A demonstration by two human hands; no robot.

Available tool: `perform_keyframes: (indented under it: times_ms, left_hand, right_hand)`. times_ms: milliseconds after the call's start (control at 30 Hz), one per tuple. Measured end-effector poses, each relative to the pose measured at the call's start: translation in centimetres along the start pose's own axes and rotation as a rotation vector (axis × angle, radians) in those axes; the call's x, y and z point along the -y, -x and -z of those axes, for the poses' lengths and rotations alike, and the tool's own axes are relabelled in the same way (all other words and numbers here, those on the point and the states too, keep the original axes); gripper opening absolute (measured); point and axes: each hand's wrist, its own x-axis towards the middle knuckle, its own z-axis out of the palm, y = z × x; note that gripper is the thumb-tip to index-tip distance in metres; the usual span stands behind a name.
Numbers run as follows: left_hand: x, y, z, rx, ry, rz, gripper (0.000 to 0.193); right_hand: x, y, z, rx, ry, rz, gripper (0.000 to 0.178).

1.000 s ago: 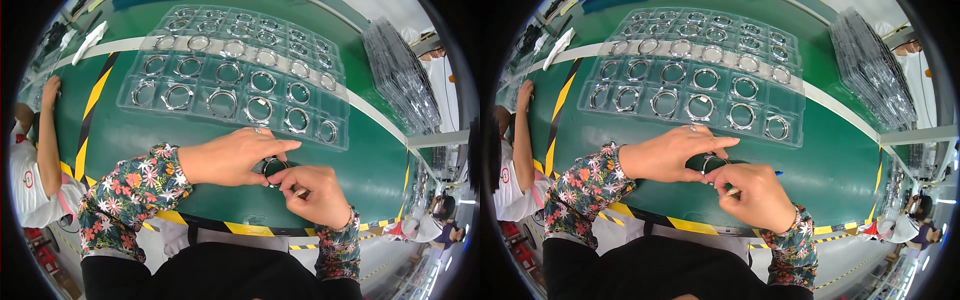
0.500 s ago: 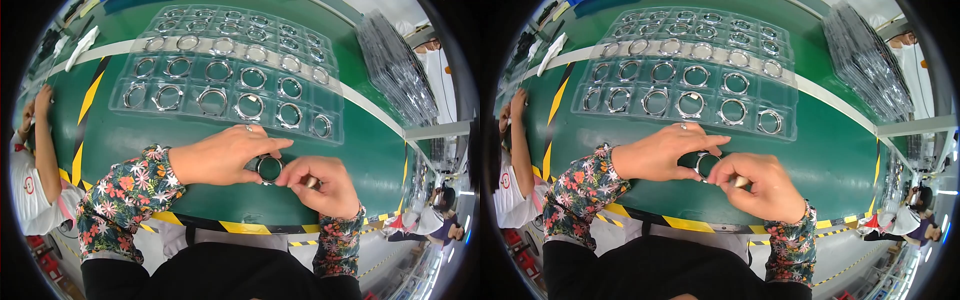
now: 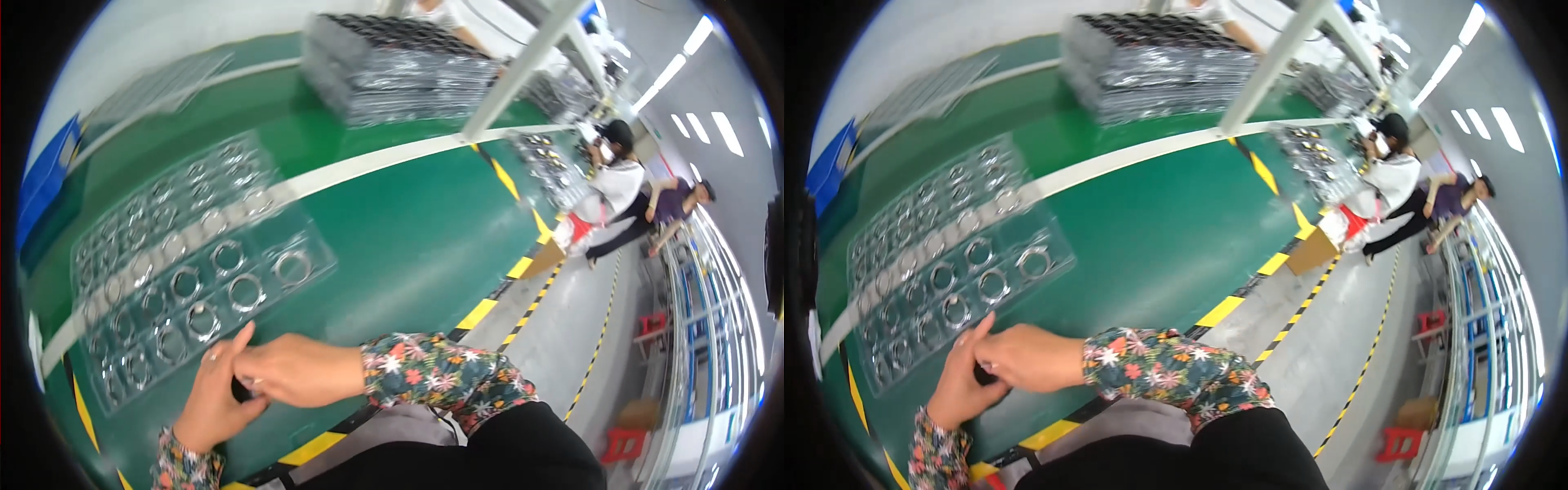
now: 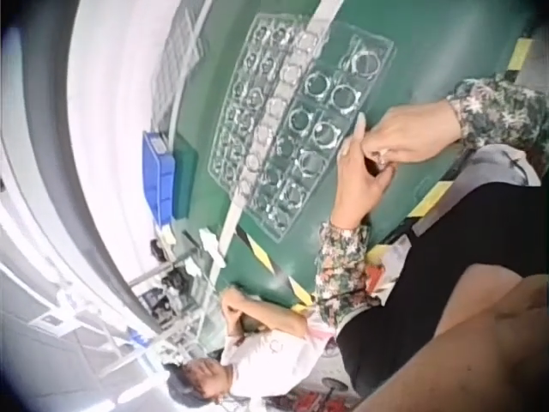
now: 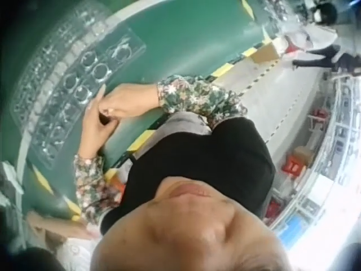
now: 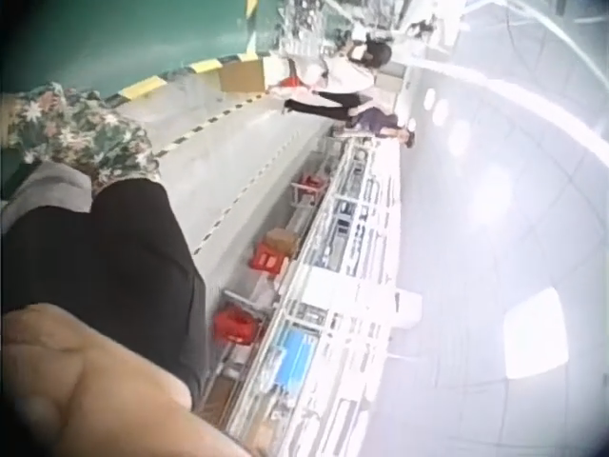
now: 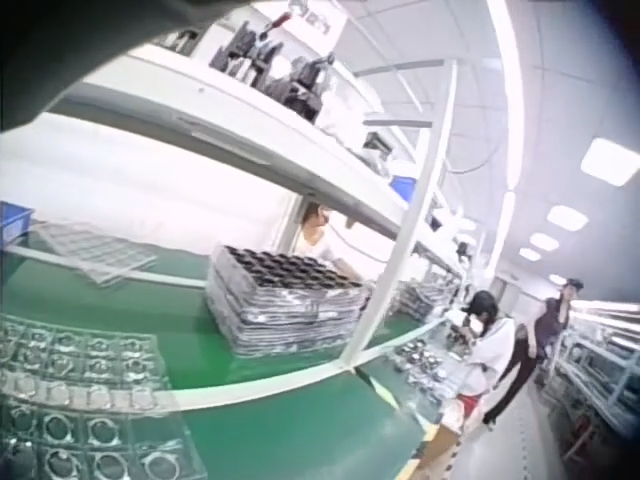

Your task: The person assembles small circular electronic components by hand, taking them from a plastic tray and fitting them together with a manual assembly tool.

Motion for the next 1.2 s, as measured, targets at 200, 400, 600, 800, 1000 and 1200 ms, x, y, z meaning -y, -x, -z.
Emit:
perform_keyframes:
  times_ms: [200,400,600,800,1000,1200]
  left_hand:
    - [-0.6,0.7,-1.1,-0.090,-0.056,0.010,0.105]
    - [-2.0,0.3,-0.8,-0.137,-0.085,0.047,0.063]
    - [-0.9,0.3,-0.4,-0.019,-0.004,0.126,0.081]
    - [-0.3,1.3,-0.1,-0.165,-0.175,-0.020,0.099]
    - [-0.6,-1.3,-0.6,-0.137,-0.004,-0.162,0.097]
    - [-0.2,0.0,-1.4,-0.149,-0.002,-0.102,0.103]
  right_hand:
    - [0.1,-0.2,-0.3,-0.026,-0.127,-0.016,0.013]
    - [-0.8,-0.6,-0.6,-0.004,-0.126,-0.097,0.009]
    - [-0.8,-0.3,-0.3,-0.045,-0.106,-0.029,0.010]
    - [0.7,-1.7,-1.0,0.002,-0.036,-0.012,0.012]
    - [2.4,0.3,1.7,-0.007,0.109,-0.073,0.020]
    - [3.6,0.4,0.7,0.103,0.332,-0.117,0.025]
